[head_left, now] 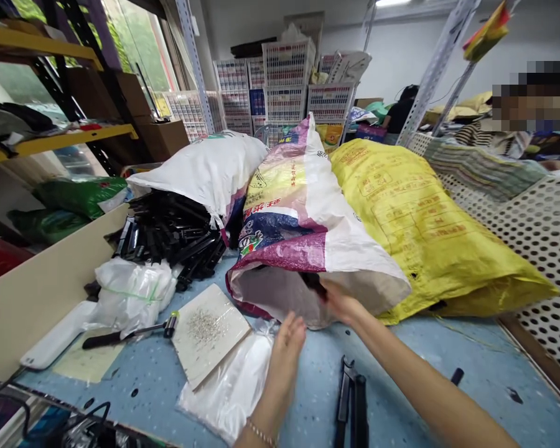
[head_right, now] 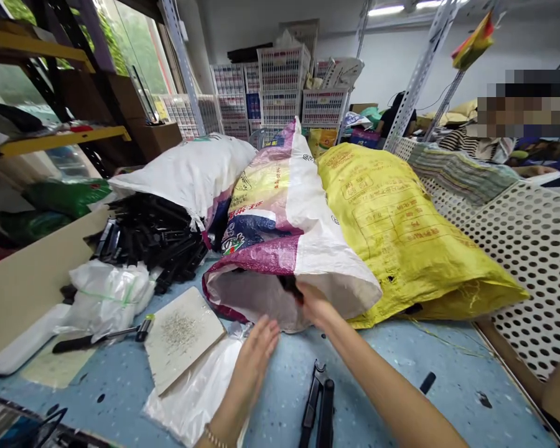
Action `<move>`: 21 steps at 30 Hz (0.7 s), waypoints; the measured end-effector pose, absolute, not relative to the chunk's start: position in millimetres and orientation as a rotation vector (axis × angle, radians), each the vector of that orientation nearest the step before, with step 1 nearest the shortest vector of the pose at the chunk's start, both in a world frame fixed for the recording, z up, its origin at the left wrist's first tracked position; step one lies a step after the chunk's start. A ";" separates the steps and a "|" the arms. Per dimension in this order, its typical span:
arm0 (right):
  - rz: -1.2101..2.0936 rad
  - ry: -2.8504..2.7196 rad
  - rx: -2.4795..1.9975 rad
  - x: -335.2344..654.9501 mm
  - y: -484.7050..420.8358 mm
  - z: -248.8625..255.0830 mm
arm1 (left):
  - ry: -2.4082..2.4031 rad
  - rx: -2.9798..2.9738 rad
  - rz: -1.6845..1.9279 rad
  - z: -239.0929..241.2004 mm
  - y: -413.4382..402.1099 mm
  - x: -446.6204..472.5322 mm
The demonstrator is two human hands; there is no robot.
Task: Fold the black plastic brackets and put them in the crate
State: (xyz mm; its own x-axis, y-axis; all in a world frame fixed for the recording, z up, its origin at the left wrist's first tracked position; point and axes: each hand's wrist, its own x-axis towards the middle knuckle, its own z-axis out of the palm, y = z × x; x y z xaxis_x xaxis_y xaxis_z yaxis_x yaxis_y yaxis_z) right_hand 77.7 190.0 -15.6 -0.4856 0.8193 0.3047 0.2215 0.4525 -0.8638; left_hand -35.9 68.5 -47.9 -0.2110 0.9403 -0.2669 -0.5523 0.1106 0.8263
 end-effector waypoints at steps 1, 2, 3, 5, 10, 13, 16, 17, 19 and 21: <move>1.118 -1.953 -0.887 85.8 173.2 -24.1 | 0.968 0.408 1.500 -41.6 76.2 -39.1; 1.227 -1.948 -0.917 94.3 156.2 -30.7 | 0.893 0.343 1.510 -36.2 81.9 -39.6; 1.311 -1.941 -0.959 102.5 140.8 -35.0 | 0.842 0.300 1.504 -31.5 85.0 -37.8; 1.280 -1.931 -1.064 115.6 119.7 -36.2 | 0.832 0.290 1.464 -24.5 82.9 -29.5; 0.320 -2.096 -0.871 119.9 132.3 -17.3 | 0.931 0.491 1.297 -14.5 49.2 -8.3; -0.004 -2.148 -0.640 111.5 149.8 -8.9 | 0.914 0.515 1.210 -10.0 34.6 -2.6; 0.027 -2.148 -0.725 103.5 148.3 -5.6 | 0.979 0.492 1.261 -7.0 32.9 -3.1; 0.123 -2.143 -0.799 101.9 142.8 -5.5 | 1.008 0.473 1.297 -6.5 34.4 -5.2; 0.342 -2.148 -0.865 101.3 125.4 -7.3 | 1.046 0.414 1.375 -6.2 38.2 -12.1; 0.423 -2.217 -0.747 103.3 102.9 -12.3 | 1.050 0.355 1.432 -6.4 41.5 -20.7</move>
